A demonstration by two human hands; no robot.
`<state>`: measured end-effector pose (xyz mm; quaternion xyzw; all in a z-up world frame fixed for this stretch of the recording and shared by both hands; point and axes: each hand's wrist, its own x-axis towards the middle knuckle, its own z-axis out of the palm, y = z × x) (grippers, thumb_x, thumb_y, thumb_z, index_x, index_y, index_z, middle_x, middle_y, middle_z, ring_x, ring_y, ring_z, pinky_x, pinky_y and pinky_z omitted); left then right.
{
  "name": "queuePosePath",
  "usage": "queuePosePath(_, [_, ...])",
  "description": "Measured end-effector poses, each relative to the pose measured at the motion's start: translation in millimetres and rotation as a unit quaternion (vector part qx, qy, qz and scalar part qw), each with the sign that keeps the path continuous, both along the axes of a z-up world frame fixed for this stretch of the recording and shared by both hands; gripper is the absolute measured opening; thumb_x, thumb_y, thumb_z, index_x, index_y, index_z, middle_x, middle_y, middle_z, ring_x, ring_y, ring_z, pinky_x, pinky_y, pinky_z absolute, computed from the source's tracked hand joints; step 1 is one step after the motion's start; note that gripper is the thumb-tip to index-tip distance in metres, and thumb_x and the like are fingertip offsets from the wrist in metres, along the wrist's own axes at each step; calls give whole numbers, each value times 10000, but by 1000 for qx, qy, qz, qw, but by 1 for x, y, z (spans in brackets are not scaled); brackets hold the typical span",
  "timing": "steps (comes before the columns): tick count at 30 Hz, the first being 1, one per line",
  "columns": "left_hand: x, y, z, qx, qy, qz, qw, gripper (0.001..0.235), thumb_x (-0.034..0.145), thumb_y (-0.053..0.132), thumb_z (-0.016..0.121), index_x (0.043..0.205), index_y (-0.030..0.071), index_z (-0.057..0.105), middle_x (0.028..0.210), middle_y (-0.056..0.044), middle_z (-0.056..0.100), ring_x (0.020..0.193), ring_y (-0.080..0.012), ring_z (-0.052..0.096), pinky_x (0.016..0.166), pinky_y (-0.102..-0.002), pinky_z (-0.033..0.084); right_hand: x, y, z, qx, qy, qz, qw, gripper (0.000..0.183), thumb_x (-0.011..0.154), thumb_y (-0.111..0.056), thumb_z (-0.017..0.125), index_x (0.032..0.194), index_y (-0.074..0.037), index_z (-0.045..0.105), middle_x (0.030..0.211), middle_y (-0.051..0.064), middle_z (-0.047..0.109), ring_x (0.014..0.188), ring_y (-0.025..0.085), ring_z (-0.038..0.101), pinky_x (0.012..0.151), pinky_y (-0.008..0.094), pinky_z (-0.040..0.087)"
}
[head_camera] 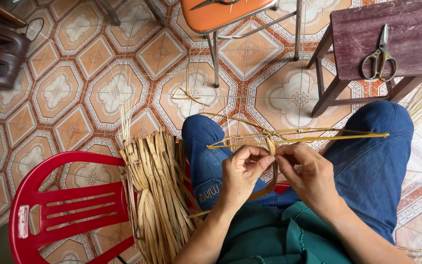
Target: The person sits on the floor and weaves thin palm-leaf strips around a rectangular bamboo frame, tying and threading the strips to build a woven lattice. They pull strips tight, fold ends over the frame bars, and take new strips from a pile beside them as they work around the frame.
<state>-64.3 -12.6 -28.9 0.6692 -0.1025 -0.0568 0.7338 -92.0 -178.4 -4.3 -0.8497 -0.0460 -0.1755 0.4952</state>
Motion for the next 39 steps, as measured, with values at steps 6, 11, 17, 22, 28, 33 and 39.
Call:
queuePosePath(6, [-2, -2, -5, 46, 1, 2, 999, 99, 973, 70, 736, 987, -3, 671, 869, -11, 716, 754, -32, 637, 652, -197, 538, 4, 3, -19, -20, -5, -14, 1000, 139, 859, -60, 749, 946, -14, 651, 854, 99, 700, 725, 169, 713, 640, 291, 563])
queuePosePath(11, [-4, -4, -13, -1, -18, -23, 1000, 123, 986, 101, 702, 1034, 11, 633, 955, 8, 686, 826, -35, 667, 717, -205, 587, 9, 3, -22, 17, 43, -47, 998, 136, 890, -95, 752, 949, -24, 651, 768, 65, 710, 665, 97, 696, 612, 256, 546])
queuePosePath(17, [0, -6, -10, -49, 23, -19, 998, 109, 1027, 96, 682, 1045, 14, 611, 909, -9, 676, 818, -52, 650, 717, -207, 555, 8, -5, -36, 198, 134, 0, 971, 85, 974, -96, 681, 954, -17, 654, 730, -2, 652, 670, 18, 588, 602, 193, 509])
queuePosePath(22, [4, -4, -1, 29, 1, 12, 1000, 109, 991, 82, 707, 1035, -13, 680, 880, -48, 735, 799, -66, 691, 691, -222, 590, 8, -7, -44, 283, 149, 66, 945, 92, 985, -92, 656, 1020, -10, 634, 819, -12, 689, 751, 20, 625, 676, 191, 542])
queuePosePath(28, [2, 1, -8, -70, 58, -5, 996, 126, 1000, 108, 691, 1045, -6, 666, 926, -27, 732, 840, -47, 688, 758, -215, 597, 12, -9, -37, 257, 195, 82, 943, 152, 923, -80, 715, 1062, -18, 712, 811, 12, 700, 681, 53, 616, 613, 227, 530])
queuePosePath(33, [-1, -2, -12, -20, 41, -1, 999, 133, 998, 115, 704, 1035, -10, 675, 907, -33, 733, 822, -56, 683, 732, -215, 579, 12, -2, -31, 111, 137, 40, 984, 148, 902, -78, 734, 1010, 11, 688, 828, 15, 673, 695, 65, 609, 616, 228, 524])
queuePosePath(39, [-8, -4, -24, 50, -77, 19, 996, 140, 1037, 149, 686, 1011, 20, 637, 881, -38, 695, 774, -63, 641, 678, -204, 530, 28, -16, -60, 195, 70, -37, 977, 93, 1013, -93, 637, 1017, -1, 653, 844, 60, 640, 664, 112, 575, 600, 258, 479])
